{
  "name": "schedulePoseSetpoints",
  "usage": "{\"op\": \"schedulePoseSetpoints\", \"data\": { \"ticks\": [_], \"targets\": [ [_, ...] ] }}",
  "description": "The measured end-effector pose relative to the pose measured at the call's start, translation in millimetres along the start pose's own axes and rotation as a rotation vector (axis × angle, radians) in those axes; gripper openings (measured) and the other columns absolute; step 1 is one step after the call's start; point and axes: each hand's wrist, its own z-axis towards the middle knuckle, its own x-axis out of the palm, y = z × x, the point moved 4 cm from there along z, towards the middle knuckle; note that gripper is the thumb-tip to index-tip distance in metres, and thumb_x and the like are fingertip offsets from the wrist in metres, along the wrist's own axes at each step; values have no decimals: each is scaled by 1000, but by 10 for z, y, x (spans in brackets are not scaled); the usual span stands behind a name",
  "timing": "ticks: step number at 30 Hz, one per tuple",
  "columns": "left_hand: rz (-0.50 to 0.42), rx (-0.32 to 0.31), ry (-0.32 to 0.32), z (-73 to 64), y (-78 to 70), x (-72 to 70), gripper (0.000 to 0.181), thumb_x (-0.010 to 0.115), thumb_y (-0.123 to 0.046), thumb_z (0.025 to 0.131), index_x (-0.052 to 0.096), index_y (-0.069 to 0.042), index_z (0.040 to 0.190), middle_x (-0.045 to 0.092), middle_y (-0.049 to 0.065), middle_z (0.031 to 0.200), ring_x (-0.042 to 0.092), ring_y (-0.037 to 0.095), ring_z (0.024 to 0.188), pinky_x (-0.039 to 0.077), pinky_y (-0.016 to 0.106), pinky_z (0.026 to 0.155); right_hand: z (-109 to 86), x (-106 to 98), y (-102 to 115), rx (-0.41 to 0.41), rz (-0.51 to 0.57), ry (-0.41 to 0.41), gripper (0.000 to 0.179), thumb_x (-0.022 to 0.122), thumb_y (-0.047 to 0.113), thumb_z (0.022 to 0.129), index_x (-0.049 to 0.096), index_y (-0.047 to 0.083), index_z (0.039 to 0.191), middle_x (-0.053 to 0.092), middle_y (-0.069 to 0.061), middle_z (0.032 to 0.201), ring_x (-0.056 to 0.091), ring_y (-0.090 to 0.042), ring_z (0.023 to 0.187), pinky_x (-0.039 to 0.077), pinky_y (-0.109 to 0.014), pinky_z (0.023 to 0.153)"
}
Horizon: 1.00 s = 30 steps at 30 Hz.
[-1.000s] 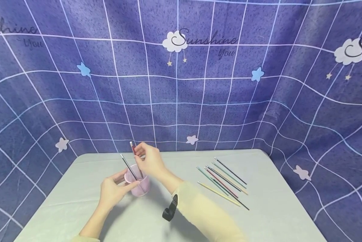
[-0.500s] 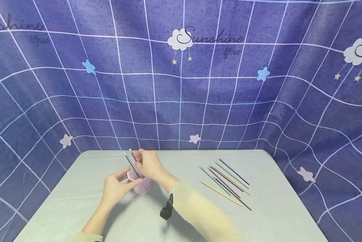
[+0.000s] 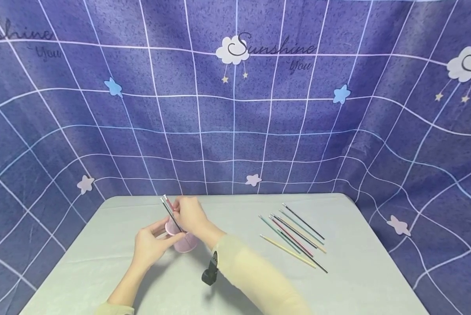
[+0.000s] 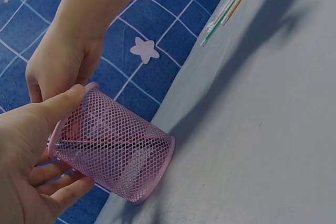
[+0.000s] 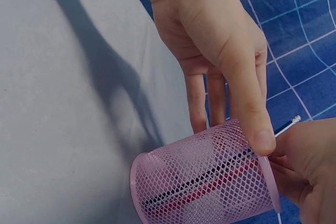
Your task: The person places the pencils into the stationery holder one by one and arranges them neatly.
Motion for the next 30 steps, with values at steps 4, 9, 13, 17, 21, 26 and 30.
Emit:
{"op": "schedulePoseSetpoints", "data": {
  "ticks": [4,9,13,17,21,26,30],
  "targets": [
    [9,7,-4,-7,6,-11,79,101,-24,72,66,6,136,71,26,132,76,42,114,69,35,88,-5,21,22,5,-14,7,4,77,11,95,77,9,99,83,0,90,77,-7,78,59,-5,67],
    [6,5,-12,-13,32,-17,79,101,-23,72,67,6,136,71,25,132,76,42,114,69,35,88,-26,0,37,-5,-9,14,4,77,12,95,78,9,98,83,-1,90,77,-7,78,59,-6,68],
    [18,11,-19,-11,25,-12,78,101,-26,72,67,6,136,72,25,130,77,41,112,70,36,86,-47,-120,-18,-33,53,-22,5,76,7,94,77,5,99,83,-5,90,79,-12,79,61,-9,69],
    [26,8,-21,8,13,8,79,102,-29,71,68,5,135,73,23,130,77,40,111,70,36,86,-69,-356,-161,-70,85,-89,7,75,1,92,76,2,99,82,-8,88,80,-16,79,66,-16,72],
    [17,-5,-23,18,22,18,80,103,-29,70,69,4,134,74,23,129,78,40,111,70,34,86,-118,-653,-327,-90,71,-135,7,75,0,91,76,1,98,82,-9,88,79,-18,77,67,-19,72],
    [-3,-23,-18,10,29,20,80,103,-27,69,69,5,134,73,24,130,77,41,113,69,33,87,-216,-1044,-528,-82,47,-167,9,77,-1,89,76,1,98,82,-11,89,79,-21,77,69,-24,72],
    [-18,-31,-23,9,30,17,80,103,-25,68,69,5,134,73,24,130,76,41,113,69,35,88,-325,-1297,-675,-99,-1,-160,10,77,0,90,75,2,99,82,-11,89,79,-21,77,70,-30,73]
  ]
}}
